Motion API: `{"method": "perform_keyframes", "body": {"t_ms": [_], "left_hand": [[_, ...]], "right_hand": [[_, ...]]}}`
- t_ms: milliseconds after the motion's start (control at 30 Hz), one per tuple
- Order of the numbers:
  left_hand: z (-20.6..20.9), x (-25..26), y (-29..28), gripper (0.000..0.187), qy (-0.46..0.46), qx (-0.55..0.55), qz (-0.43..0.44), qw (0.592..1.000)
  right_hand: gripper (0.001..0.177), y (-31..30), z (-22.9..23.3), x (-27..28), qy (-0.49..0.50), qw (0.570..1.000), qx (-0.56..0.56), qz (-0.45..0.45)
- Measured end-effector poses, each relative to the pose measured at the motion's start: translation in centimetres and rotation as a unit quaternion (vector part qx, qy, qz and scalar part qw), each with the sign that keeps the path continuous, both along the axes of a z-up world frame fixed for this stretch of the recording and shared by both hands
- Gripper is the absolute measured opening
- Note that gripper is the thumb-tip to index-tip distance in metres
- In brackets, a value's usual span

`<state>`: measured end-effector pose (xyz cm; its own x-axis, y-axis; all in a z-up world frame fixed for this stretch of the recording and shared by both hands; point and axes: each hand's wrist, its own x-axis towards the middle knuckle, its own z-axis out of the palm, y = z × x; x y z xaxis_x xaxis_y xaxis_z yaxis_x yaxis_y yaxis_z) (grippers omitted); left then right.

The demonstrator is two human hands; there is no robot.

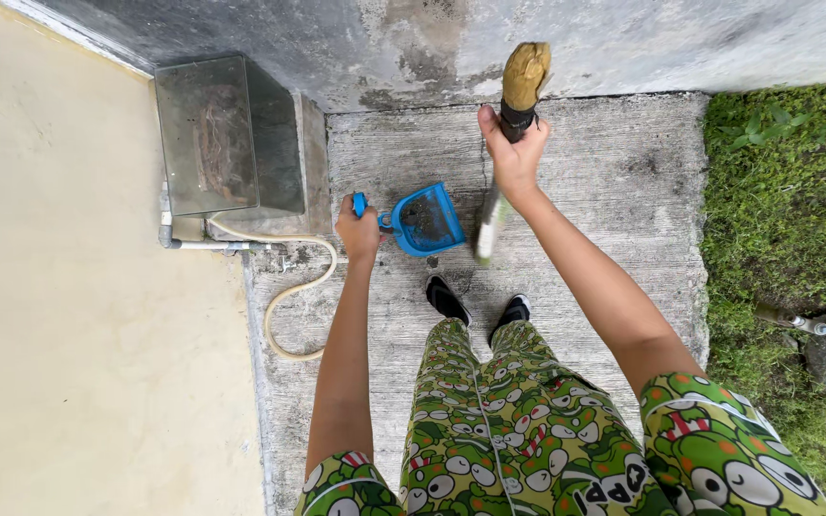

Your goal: The person sweeps dirt and debris from a concrete outdoor floor into a blue dustpan using a brush on a long handle, repeatedly sweeping the same area to collect the waste.

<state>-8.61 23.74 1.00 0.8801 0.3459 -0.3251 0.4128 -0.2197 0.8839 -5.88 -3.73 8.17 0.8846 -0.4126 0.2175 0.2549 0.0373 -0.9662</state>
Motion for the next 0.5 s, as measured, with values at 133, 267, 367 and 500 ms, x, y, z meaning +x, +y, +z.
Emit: {"method": "perform_keyframes", "body": {"t_ms": [133, 267, 367, 500], "left_hand": [[0.2, 1.2, 0.4, 0.015, 0.032, -0.007, -0.004, 0.999], [-0.6, 2.1, 2.3, 0.018, 0.036, -0.031, -0.014, 0.999], [-0.5, 1.7, 4.6, 0.025, 0.044, -0.034, -0.016, 0.998], [-0.1, 1.3, 7.8, 0.027, 0.041, -0.043, -0.011, 0.998]], "right_hand": [[0.041, 1.1, 2.8, 1.3, 0.007, 0.99, 0.128, 0.058], [0.052, -1.6, 4.9, -0.4, 0.005, 0.992, 0.047, 0.114], [0.057, -5.3, 7.9, -2.5, 0.033, 0.995, -0.02, 0.088], [0.061, -9.2, 10.4, -3.5, 0.054, 0.995, -0.079, 0.033]]}}
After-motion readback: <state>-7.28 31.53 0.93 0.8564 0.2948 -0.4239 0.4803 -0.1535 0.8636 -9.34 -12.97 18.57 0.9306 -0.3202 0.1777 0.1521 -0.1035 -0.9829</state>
